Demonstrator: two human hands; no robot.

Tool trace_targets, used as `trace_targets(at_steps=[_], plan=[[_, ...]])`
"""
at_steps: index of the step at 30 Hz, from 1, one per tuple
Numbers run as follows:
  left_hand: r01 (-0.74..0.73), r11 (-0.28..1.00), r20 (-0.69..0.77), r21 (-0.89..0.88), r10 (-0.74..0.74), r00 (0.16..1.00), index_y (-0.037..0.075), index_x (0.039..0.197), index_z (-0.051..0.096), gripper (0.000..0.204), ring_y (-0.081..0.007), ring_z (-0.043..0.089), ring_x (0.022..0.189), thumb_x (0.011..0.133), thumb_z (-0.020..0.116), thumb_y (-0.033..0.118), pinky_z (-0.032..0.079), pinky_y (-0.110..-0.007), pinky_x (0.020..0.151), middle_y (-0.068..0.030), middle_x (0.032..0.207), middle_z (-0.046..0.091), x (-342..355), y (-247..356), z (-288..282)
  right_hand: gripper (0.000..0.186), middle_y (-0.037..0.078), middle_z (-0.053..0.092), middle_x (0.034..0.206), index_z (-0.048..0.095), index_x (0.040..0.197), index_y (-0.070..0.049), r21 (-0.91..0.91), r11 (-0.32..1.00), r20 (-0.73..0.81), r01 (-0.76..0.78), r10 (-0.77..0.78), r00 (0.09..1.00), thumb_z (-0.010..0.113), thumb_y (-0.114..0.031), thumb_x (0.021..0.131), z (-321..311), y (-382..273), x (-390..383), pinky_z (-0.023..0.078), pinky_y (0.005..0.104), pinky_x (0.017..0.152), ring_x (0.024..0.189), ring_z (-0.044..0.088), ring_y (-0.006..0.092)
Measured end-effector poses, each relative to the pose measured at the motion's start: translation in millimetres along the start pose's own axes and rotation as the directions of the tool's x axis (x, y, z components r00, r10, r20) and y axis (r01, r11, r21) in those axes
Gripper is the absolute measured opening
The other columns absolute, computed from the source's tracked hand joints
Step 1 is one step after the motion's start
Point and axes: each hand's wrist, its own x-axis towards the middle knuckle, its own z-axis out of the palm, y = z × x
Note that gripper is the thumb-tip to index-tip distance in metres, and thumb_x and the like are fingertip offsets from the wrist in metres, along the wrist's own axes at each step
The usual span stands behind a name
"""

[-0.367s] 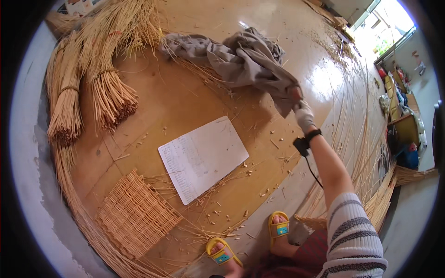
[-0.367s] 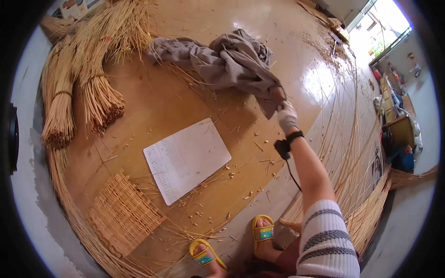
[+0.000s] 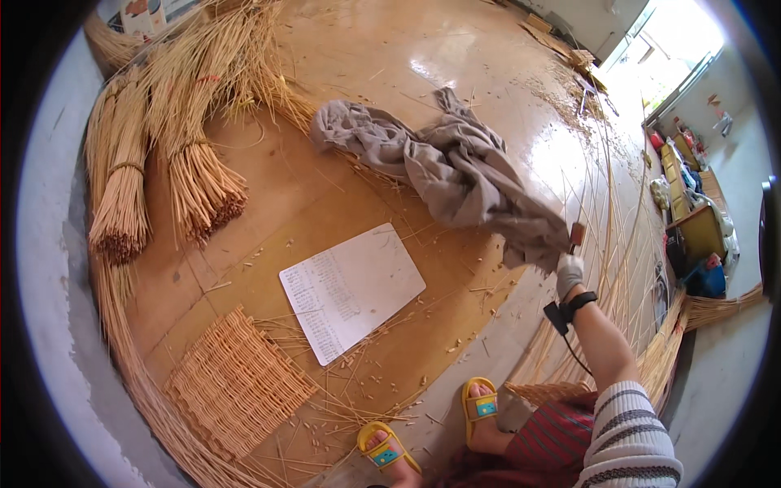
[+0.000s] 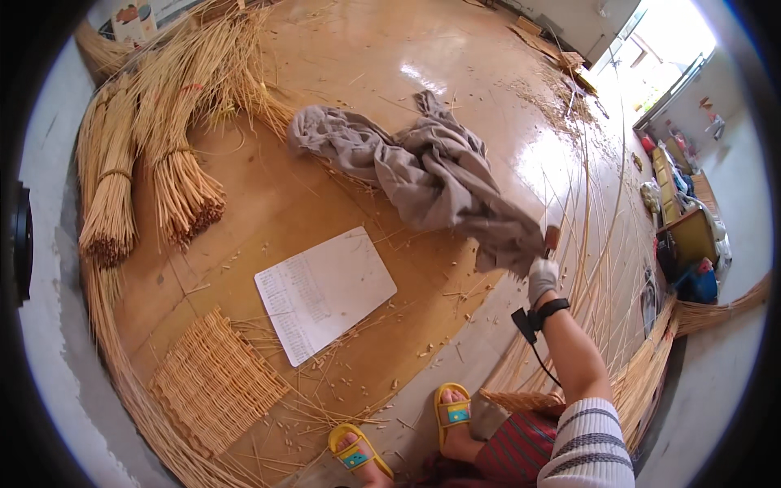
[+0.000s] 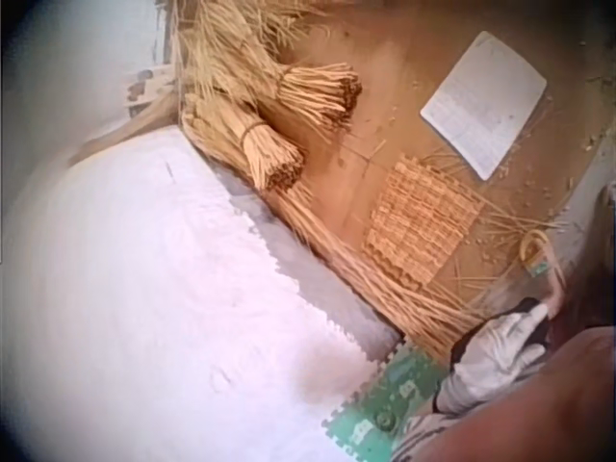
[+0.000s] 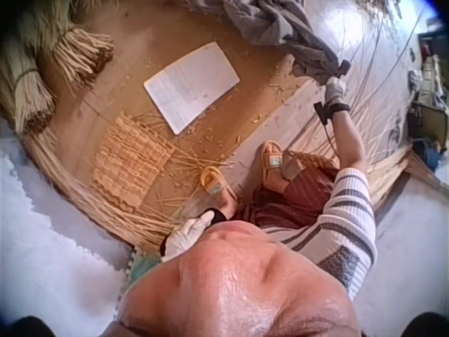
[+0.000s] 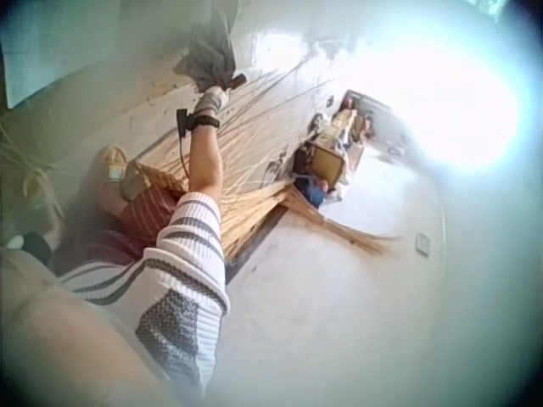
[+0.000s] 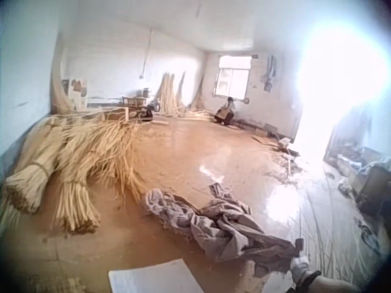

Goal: The person is weaving a wicker basket using long wooden strips.

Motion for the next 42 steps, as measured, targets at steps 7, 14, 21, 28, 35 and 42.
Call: trace_targets(at_steps=[7, 14, 21, 28, 35, 42], plan=[[0.136, 0.986, -0.022, 0.097, -0.135, 0.991, 0.005, 0.152, 0.040, 0.066, -0.0394, 0.060, 0.104, 0.095, 0.065, 0.026, 0.049, -0.046, 0.090, -0.0200, 0.115, 0.059, 7, 20, -7, 0.025, 0.004, 0.072, 0.090, 0.073, 0.114, -0.011, 0.927, 0.166, 0.320, -0.337, 0.121, 0.940, 0.054, -0.020, 0.102, -86, -107, -24, 0.054, 0.0335, 0.071, 0.077, 0.067, 0.0216], [0.098, 0.994, 0.015, 0.038, -0.098, 0.995, 0.007, 0.153, 0.040, 0.063, -0.0393, 0.060, 0.102, 0.096, 0.064, 0.023, 0.050, -0.046, 0.088, -0.0193, 0.115, 0.059, 15, 5, -11, 0.032, 0.018, 0.037, 0.159, 0.068, 0.129, -0.033, 0.664, 0.711, -0.060, 0.234, -0.261, 0.964, 0.061, -0.035, 0.098, -139, -252, 19, 0.038, 0.0521, 0.114, 0.140, 0.038, 0.0503], [0.129, 0.992, -0.011, 0.012, -0.129, 0.992, 0.007, 0.148, 0.048, 0.056, -0.0377, 0.063, 0.098, 0.096, 0.063, 0.022, 0.051, -0.044, 0.082, -0.0191, 0.117, 0.062, 24, 9, -14, 0.063, 0.009, 0.036, 0.157, 0.059, 0.135, -0.041, 0.416, 0.867, 0.174, 0.273, -0.371, 0.912, 0.073, -0.014, 0.080, -138, -298, -1, 0.044, 0.0567, 0.108, 0.142, 0.037, 0.0440], [0.072, 0.997, -0.035, -0.016, -0.072, 0.997, 0.007, 0.146, 0.049, 0.054, -0.0373, 0.064, 0.097, 0.096, 0.063, 0.022, 0.052, -0.044, 0.081, -0.0192, 0.118, 0.062, 22, 7, -7, 0.039, 0.021, 0.065, 0.118, 0.061, 0.128, -0.017, 0.526, 0.799, 0.107, 0.292, -0.403, 0.909, 0.056, -0.010, 0.089, -60, -207, -21, 0.052, 0.0511, 0.093, 0.113, 0.061, 0.0444], [0.011, 0.999, -0.077, -0.031, -0.014, 0.997, 0.007, 0.145, 0.050, 0.053, -0.0369, 0.065, 0.096, 0.096, 0.062, 0.022, 0.052, -0.044, 0.080, -0.0192, 0.119, 0.063, 21, 12, 1, 0.031, 0.024, 0.070, 0.103, 0.059, 0.126, -0.009, 0.562, 0.769, 0.520, 0.305, -0.615, 0.593, 0.053, -0.012, 0.096, -151, -49, -71, 0.053, 0.0496, 0.084, 0.098, 0.067, 0.0443], [-0.041, 0.999, -0.117, 0.002, 0.040, 0.992, 0.007, 0.144, 0.052, 0.051, -0.0365, 0.065, 0.095, 0.096, 0.062, 0.022, 0.052, -0.043, 0.079, -0.0193, 0.119, 0.063, 21, 30, -2, 0.029, 0.021, 0.071, 0.103, 0.061, 0.123, -0.008, 0.522, 0.724, 0.457, 0.450, -0.684, 0.569, 0.054, -0.015, 0.096, -205, -38, -34, 0.054, 0.0462, 0.084, 0.099, 0.068, 0.0393]])
